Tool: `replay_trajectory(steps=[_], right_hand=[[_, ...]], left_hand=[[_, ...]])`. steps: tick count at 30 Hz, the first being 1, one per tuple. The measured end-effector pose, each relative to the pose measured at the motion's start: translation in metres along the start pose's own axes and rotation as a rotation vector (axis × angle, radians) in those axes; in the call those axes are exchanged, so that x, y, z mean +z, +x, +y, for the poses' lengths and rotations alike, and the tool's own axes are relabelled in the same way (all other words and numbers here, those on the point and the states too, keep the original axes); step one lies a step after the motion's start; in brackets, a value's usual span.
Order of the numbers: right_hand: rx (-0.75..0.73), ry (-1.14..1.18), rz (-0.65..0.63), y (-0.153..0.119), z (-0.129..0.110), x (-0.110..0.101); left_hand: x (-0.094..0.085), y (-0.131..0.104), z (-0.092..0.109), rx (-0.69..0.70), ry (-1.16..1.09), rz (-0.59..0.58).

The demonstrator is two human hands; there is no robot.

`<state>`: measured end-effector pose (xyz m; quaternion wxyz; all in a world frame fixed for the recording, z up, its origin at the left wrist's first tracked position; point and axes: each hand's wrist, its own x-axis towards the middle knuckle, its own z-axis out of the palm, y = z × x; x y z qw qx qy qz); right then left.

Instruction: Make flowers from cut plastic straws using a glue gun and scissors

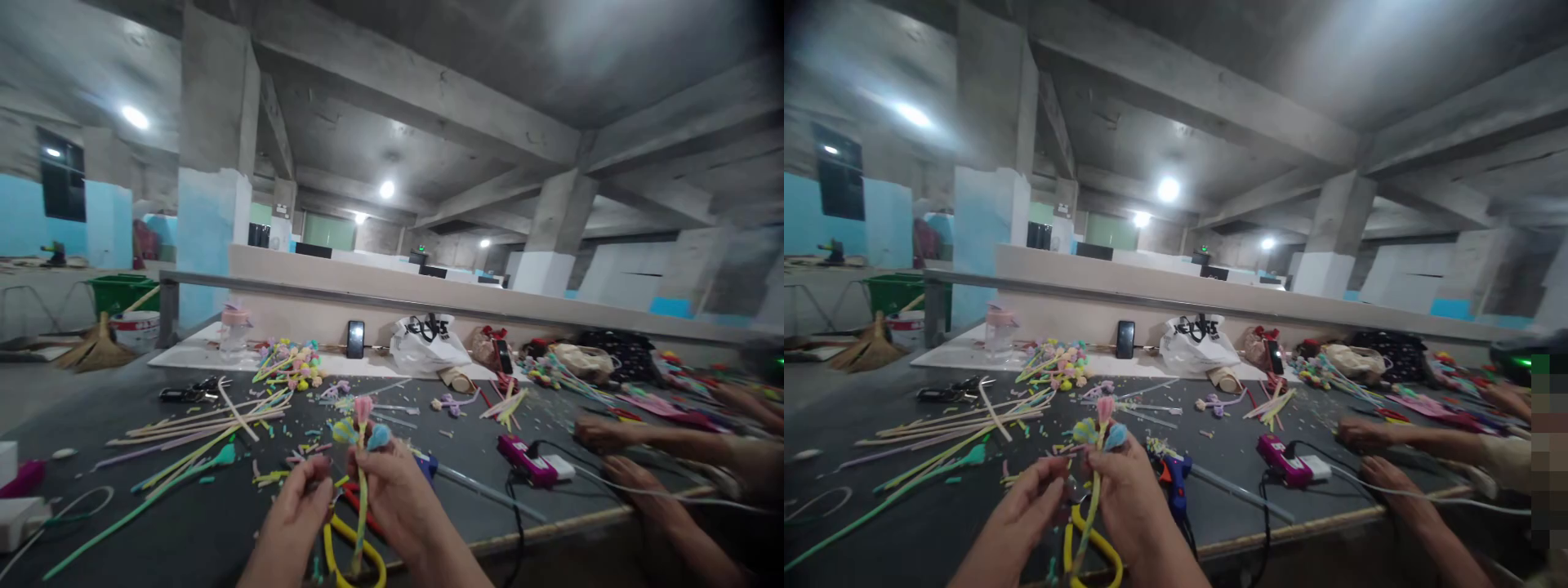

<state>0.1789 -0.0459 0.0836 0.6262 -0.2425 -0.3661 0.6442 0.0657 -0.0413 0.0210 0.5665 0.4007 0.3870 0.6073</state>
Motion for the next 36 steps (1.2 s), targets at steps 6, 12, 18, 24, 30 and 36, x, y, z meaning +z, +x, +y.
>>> replay_trajectory(steps=[6,12,18,24,30,36], right_hand=[[-0.15,-0.18,0.043,-0.008,0.027,-0.02],[-0.509,-0.848,0.036,-0.007,0.071,-0.029],[-0.568,-1.126,-0.204,-0.016,0.089,-0.012],[-0.556,-1.119,-0.051,-0.015,0.049,-0.014],[-0.114,-0.799,-0.09,-0.002,0.033,-0.006],[0.249,-0.557,-0.277,-0.003,0.029,-0.002]], left_hand=[[0.01,-0.01,-0.005,0.133,0.106,-0.142],[0.001,-0.008,-0.002,0.101,0.013,-0.076],[-0.021,-0.005,0.006,-0.145,-0.322,0.054],[-0.042,-0.007,0.014,-0.221,-0.461,0.01],[-0.049,-0.016,-0.001,-0.325,-0.305,-0.069],[-0.046,-0.018,-0.005,-0.313,-0.156,-0.093]])
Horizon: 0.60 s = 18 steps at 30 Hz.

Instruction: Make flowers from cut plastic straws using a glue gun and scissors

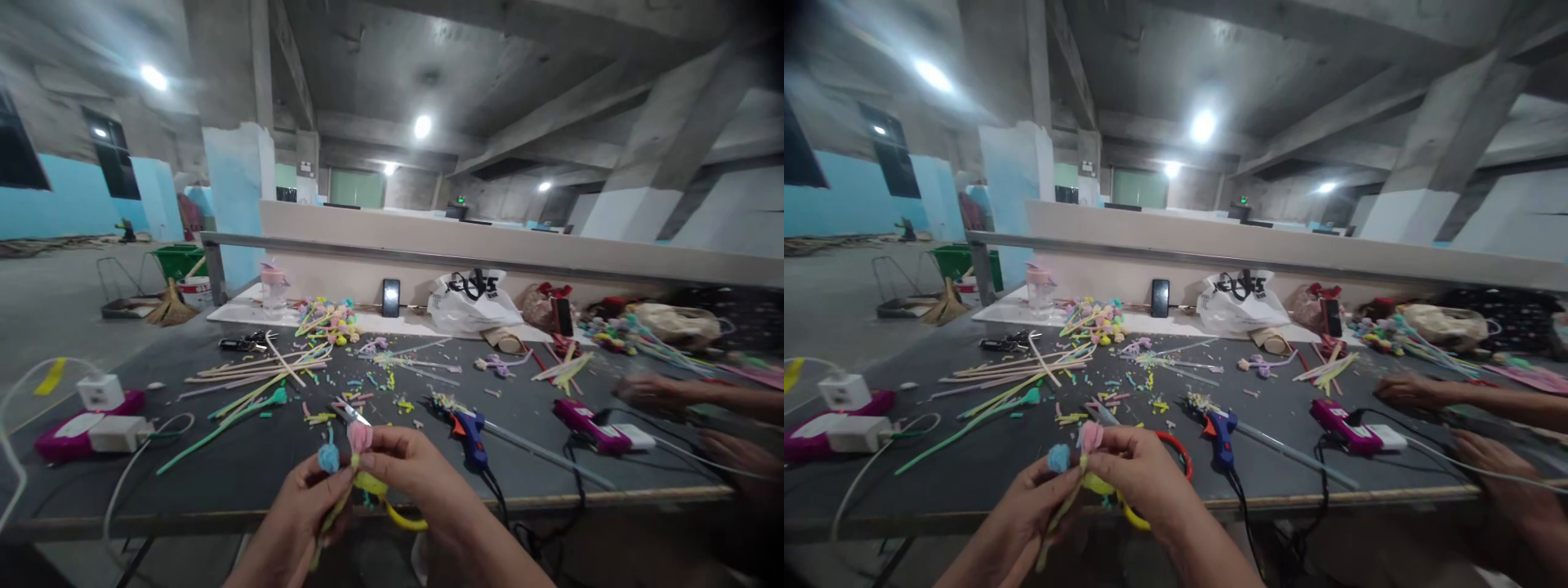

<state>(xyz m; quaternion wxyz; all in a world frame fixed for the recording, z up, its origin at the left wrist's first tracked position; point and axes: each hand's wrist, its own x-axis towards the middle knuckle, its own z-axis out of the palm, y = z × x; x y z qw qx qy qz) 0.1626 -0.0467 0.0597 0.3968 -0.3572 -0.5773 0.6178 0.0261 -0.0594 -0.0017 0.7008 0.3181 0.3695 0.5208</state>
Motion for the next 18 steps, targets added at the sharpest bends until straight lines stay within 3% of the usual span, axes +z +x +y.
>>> replay_trajectory(steps=[5,9,13,18], right_hand=[[0.041,0.118,0.045,0.003,0.011,-0.005],[0.042,0.059,0.157,0.004,0.022,-0.002],[-0.029,-0.143,0.278,0.003,0.029,0.002],[-0.23,-0.498,0.334,-0.001,0.031,0.006]], left_hand=[[-0.001,0.001,0.001,-0.024,0.071,0.057],[0.0,0.0,0.002,-0.023,0.09,0.077],[0.003,-0.003,0.004,-0.043,0.105,0.124],[0.005,-0.002,0.001,-0.029,0.118,0.164]])
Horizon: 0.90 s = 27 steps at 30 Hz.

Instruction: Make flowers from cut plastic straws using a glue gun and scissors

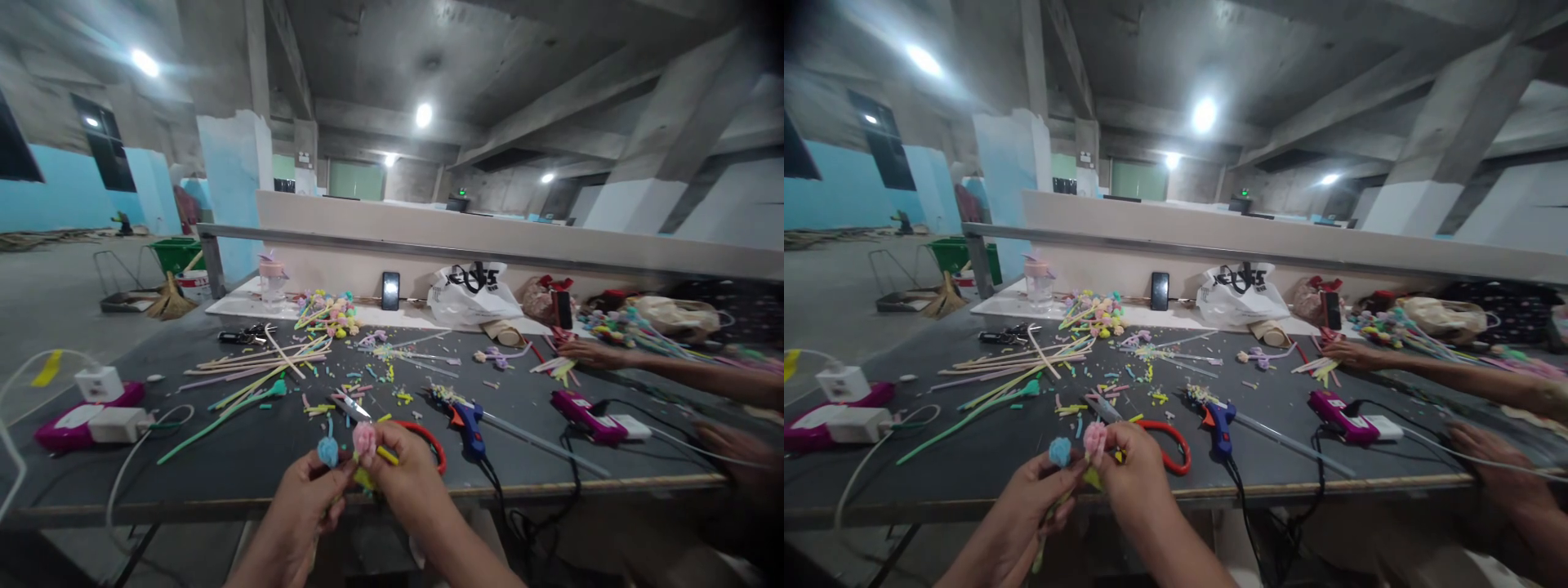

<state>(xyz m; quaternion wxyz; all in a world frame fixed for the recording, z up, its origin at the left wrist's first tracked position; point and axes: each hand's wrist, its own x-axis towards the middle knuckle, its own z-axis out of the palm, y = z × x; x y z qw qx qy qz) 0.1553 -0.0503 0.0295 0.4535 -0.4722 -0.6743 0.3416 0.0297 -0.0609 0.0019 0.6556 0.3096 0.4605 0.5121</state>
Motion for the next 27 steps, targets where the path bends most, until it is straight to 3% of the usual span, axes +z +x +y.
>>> replay_trajectory(steps=[3,6,10,13,19,27], right_hand=[[-0.082,-0.1,0.077,-0.002,0.002,0.003],[0.004,0.006,0.089,-0.002,0.007,0.006],[0.237,0.419,-0.109,0.001,0.013,0.002],[0.299,0.551,-0.179,0.003,0.015,0.0],[0.328,0.604,-0.091,0.001,0.01,0.007],[0.294,0.651,0.136,-0.004,0.005,0.021]], left_hand=[[-0.001,0.002,-0.004,-0.01,0.009,0.019],[-0.002,-0.001,-0.004,0.009,-0.007,0.003],[-0.005,-0.006,0.001,0.037,-0.02,-0.03],[-0.008,-0.003,0.0,0.059,-0.006,-0.029],[-0.009,0.002,-0.007,0.166,0.12,0.052],[-0.004,0.0,-0.007,0.242,0.132,0.133]])
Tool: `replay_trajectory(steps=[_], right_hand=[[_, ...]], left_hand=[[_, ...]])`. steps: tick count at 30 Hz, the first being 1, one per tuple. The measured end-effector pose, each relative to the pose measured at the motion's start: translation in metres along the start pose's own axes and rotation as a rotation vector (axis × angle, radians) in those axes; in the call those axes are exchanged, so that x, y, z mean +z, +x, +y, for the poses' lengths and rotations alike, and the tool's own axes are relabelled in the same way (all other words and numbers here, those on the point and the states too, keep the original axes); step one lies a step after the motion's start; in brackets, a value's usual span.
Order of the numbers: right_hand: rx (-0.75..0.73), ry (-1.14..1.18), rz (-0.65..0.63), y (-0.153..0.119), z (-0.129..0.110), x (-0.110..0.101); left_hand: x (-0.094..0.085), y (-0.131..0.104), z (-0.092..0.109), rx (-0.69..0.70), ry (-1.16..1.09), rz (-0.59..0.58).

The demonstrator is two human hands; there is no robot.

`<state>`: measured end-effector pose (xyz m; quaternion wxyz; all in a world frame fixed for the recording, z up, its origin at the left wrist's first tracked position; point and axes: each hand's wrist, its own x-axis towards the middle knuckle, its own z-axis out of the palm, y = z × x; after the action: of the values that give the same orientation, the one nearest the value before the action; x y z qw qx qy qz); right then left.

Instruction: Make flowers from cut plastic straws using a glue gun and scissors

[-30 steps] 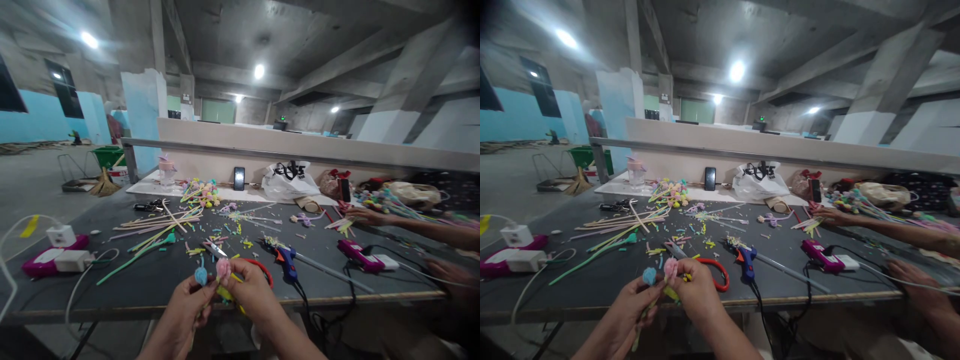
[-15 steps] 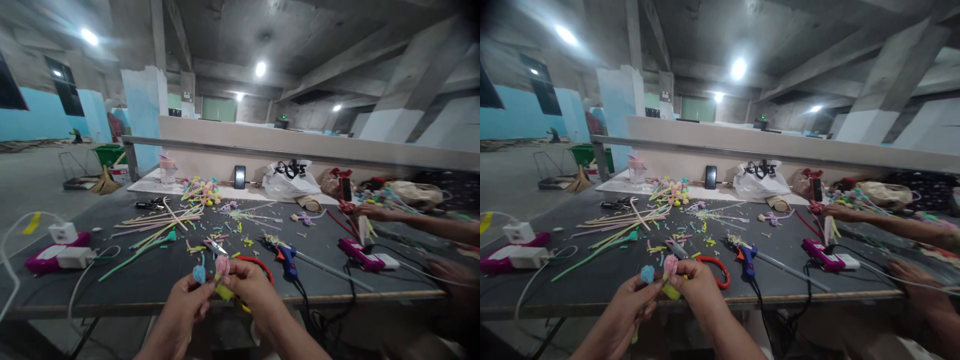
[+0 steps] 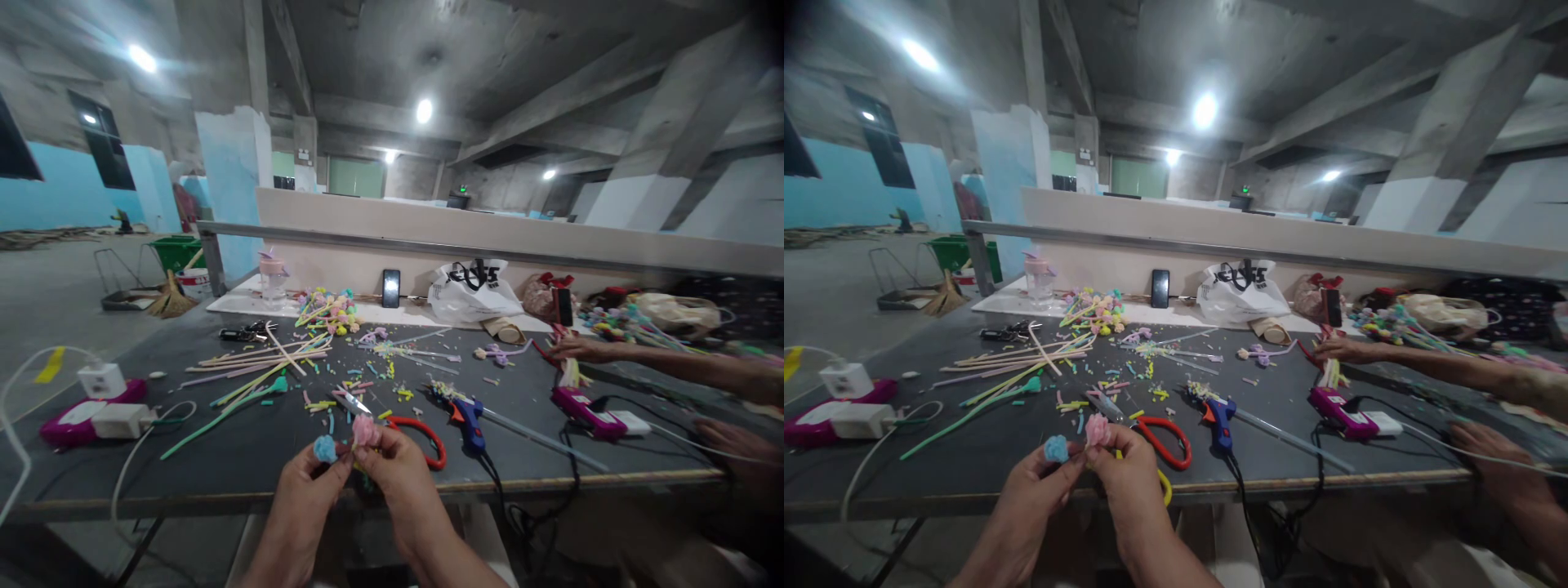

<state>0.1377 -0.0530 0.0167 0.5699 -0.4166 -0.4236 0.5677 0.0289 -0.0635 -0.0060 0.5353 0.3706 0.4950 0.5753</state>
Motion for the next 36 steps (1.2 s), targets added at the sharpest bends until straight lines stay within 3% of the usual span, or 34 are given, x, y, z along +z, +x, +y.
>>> replay_trajectory(steps=[5,9,11,15,18,22,27,36], right_hand=[[-0.061,0.101,0.054,-0.003,0.011,0.007],[-0.074,0.104,0.084,-0.005,0.012,0.008],[-0.051,0.058,-0.034,-0.004,0.004,0.004],[0.114,-0.009,-0.434,0.003,-0.023,-0.017],[0.196,0.004,-0.498,0.01,-0.037,-0.03],[0.225,0.071,-0.582,0.015,-0.033,-0.031],[0.237,0.185,-0.578,0.014,-0.016,-0.026],[0.159,0.193,-0.522,0.012,-0.005,-0.024]], left_hand=[[0.007,-0.004,-0.003,-0.023,-0.073,0.04],[0.009,-0.004,-0.002,-0.05,-0.11,0.007],[0.005,-0.003,0.004,-0.072,-0.134,-0.035],[-0.007,-0.001,0.02,-0.189,-0.245,-0.232],[-0.013,-0.002,0.024,-0.256,-0.311,-0.355],[-0.012,-0.003,0.019,-0.311,-0.349,-0.45],[-0.01,-0.005,0.014,-0.346,-0.33,-0.469],[-0.007,-0.006,0.012,-0.36,-0.335,-0.515]])
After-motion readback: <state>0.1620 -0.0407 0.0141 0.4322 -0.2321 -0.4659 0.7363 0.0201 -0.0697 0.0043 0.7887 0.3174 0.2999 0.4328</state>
